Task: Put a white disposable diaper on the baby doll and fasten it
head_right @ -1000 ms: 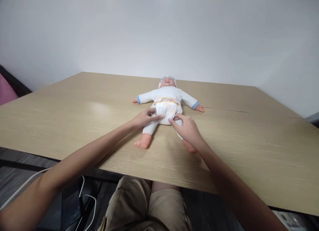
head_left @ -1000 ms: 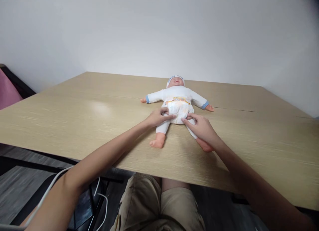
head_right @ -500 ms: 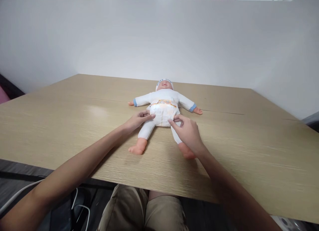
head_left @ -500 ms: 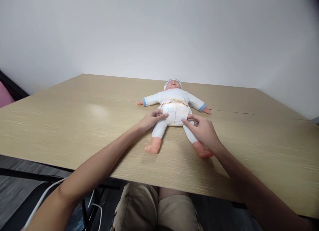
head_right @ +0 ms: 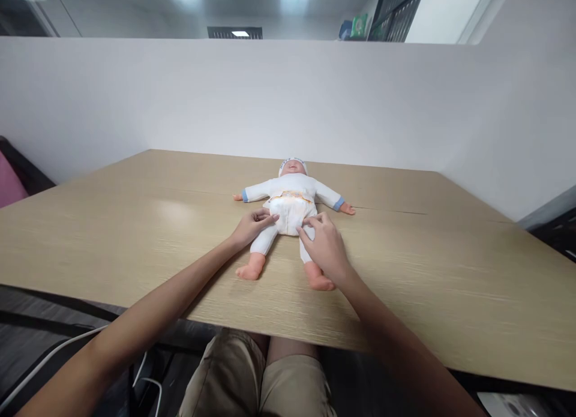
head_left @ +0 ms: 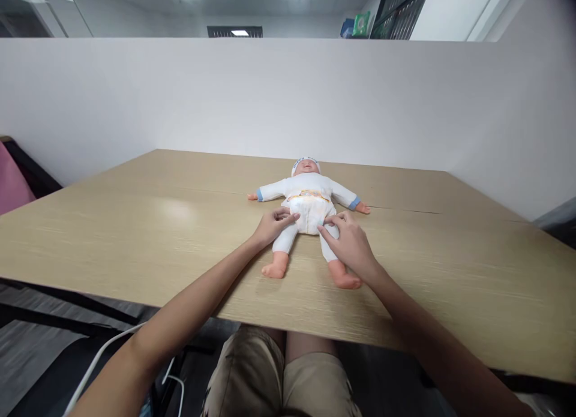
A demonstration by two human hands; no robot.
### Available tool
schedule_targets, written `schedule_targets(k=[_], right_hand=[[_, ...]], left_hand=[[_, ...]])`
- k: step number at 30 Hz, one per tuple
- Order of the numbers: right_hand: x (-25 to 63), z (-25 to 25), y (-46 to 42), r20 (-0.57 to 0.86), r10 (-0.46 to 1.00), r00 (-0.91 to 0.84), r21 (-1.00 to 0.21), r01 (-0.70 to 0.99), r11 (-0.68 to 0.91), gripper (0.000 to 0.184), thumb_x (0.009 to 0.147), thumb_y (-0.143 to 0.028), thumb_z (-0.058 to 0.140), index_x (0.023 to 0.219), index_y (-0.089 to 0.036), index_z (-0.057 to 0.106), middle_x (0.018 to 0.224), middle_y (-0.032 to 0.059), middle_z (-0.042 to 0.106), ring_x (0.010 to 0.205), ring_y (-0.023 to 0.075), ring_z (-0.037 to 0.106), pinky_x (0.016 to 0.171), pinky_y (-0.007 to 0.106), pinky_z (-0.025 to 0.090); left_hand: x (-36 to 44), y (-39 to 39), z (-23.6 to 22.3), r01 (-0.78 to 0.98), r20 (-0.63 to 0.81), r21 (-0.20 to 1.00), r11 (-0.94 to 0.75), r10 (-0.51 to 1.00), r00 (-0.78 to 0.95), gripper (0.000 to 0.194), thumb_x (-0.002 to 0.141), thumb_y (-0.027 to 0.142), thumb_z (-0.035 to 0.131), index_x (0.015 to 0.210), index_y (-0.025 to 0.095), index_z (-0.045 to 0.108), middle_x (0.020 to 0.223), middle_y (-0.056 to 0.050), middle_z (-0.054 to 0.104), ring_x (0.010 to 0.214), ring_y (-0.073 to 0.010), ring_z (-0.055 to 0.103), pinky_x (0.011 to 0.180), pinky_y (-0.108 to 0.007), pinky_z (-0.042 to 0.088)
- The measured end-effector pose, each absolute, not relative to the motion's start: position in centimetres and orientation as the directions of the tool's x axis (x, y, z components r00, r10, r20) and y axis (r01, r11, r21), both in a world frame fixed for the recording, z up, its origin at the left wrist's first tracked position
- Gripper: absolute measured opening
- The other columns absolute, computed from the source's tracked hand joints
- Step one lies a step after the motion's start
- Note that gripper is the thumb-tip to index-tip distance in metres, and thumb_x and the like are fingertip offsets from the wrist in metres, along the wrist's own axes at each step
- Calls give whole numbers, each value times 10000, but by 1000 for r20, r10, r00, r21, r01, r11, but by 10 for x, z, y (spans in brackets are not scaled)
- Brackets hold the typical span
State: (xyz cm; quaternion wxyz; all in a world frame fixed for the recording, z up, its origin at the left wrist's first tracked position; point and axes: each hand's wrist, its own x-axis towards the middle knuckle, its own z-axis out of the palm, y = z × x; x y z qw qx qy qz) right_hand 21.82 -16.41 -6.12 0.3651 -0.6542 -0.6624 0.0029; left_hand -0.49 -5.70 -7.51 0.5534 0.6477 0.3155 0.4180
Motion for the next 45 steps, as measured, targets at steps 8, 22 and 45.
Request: schedule_targets(k=[8, 22, 45], right_hand=[[251, -67, -151, 629, 744, 225, -531, 823, 200, 318, 1024, -474, 585, 1130, -209, 726, 977, 76, 727, 800, 244, 634, 806, 388, 506], [317, -102, -48, 601, 799, 30, -63, 998, 10, 674, 1054, -552, 498, 1535, -82, 547, 1330, 241, 692, 1193, 409, 607, 1043, 518, 493], [288, -28, -169, 346, 909, 230, -746, 656, 118, 401, 906, -424, 634, 1275, -286, 706, 1166, 81, 834, 972, 309, 759, 765, 368, 570]], left_hand=[[-27, -61, -72, 94, 304, 923, -374, 854, 423, 521, 985, 623, 689, 1194, 153, 773, 1179, -127, 832, 1097, -284, 764, 952, -393, 590], [-26, 64, -82, 757, 560, 224, -614, 717, 415, 562, 1027, 541, 652, 1445, 171, 579, 1494, -165, 650, 1357, -378, 528, 1154, -520, 385], [-42, -134, 17, 547, 242, 772, -323, 946, 216, 443, 768, 507, 806, 1021, 240, 559, 987, -60, 756, 857, -287, 703, 659, -335, 479]])
